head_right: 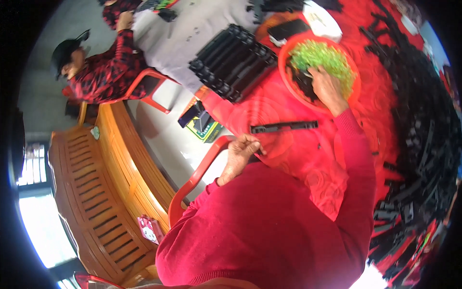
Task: The person assembles toy firearm frames by hand, joining small plastic components and green plastic bits together.
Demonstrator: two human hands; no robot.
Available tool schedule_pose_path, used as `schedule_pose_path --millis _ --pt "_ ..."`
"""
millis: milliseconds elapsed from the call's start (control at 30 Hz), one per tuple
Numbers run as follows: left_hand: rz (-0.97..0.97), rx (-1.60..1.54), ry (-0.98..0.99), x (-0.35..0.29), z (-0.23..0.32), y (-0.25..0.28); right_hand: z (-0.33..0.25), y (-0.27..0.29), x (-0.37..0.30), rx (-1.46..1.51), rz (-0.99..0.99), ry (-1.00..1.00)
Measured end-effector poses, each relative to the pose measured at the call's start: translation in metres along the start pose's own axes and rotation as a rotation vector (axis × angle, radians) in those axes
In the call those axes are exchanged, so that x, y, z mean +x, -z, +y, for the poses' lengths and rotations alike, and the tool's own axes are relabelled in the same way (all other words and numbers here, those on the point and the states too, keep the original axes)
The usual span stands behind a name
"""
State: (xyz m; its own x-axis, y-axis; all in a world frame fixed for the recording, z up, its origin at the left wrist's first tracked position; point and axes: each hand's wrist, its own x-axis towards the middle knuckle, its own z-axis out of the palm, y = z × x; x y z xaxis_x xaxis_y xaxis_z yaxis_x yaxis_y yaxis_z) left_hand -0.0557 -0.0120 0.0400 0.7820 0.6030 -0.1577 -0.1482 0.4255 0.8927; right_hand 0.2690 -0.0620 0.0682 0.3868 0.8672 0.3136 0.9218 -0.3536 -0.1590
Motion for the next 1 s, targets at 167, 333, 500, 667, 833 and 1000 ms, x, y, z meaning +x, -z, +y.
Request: schedule_pose_path --millis 167,333,500,667,833,1000 --pt "-0.001 0.091 0.046 -0.002 -0.002 0.0 0.002 -0.007 -0.004 -0.134 -0.11 0.011" --pt "0.021 0.12 0.039 -0.009 0.008 -0.007 -0.006 -0.003 -0.002 -0.164 -0.088 0.003" --pt "0.032 0.186 -0.014 -0.003 0.004 -0.006 -0.004 0.009 -0.009 0.073 0.036 -0.059" --pt "0.022 0.454 -0.207 0.006 0.001 -0.003 0.012 0.019 -0.027 0.404 0.236 -0.179" --pt "-0.032 0.433 -0.067 0.015 0.015 -0.005 -0.025 0.029 -0.053 0.982 0.346 -0.429" --pt "0.085 0.602 -0.286 0.016 0.007 -0.015 -0.106 0.022 -0.081 1.419 0.178 -0.373"
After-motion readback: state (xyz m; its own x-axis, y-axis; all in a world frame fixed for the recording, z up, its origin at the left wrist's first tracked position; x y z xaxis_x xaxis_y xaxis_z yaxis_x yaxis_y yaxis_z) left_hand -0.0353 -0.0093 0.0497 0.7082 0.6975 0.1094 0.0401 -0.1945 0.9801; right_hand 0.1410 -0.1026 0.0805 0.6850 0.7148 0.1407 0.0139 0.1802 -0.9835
